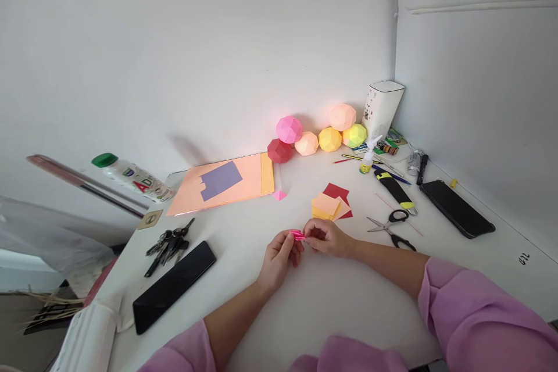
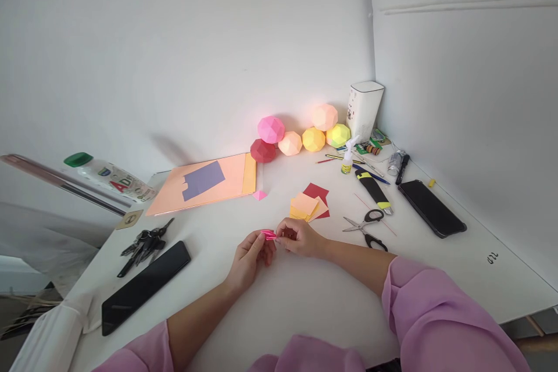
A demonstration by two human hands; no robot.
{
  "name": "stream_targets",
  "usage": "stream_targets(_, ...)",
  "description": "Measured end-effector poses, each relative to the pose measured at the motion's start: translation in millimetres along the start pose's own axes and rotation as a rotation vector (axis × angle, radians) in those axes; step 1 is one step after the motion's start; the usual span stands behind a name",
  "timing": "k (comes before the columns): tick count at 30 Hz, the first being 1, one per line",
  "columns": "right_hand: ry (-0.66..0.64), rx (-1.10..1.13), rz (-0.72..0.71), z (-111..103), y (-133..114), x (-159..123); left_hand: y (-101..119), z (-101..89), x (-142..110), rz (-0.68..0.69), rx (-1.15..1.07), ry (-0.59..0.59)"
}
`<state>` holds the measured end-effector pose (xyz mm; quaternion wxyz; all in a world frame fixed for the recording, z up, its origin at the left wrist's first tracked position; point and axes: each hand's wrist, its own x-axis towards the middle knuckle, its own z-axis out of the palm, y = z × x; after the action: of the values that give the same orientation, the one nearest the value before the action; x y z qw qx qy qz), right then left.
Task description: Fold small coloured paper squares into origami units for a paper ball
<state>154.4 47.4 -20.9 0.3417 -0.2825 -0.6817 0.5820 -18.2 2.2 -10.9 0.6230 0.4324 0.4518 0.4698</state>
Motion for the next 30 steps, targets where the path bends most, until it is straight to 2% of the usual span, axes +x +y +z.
stream_targets(7,0.014,-0.089,-0.086,1.3,-1.4,2.0,-7.1,-4.6,0.6,-0.035,0.006,0.013)
stream_targets(14,0.037,-0.152,-0.161,2.2,-6.3,3.5,-4.9,-2.0,-0.3,-0.069,-0.020,0.036)
stream_targets(19,0.057,-0.210,-0.242,3.0,-5.6,2.6,-2.7,-0.1,0.0,-0.039,0.005,0.027)
stream_targets(30,0.073,-0.271,-0.276,3.7,1.0,1.0,-3.0,-2.4,-0.4,0.018,0.015,-0.034)
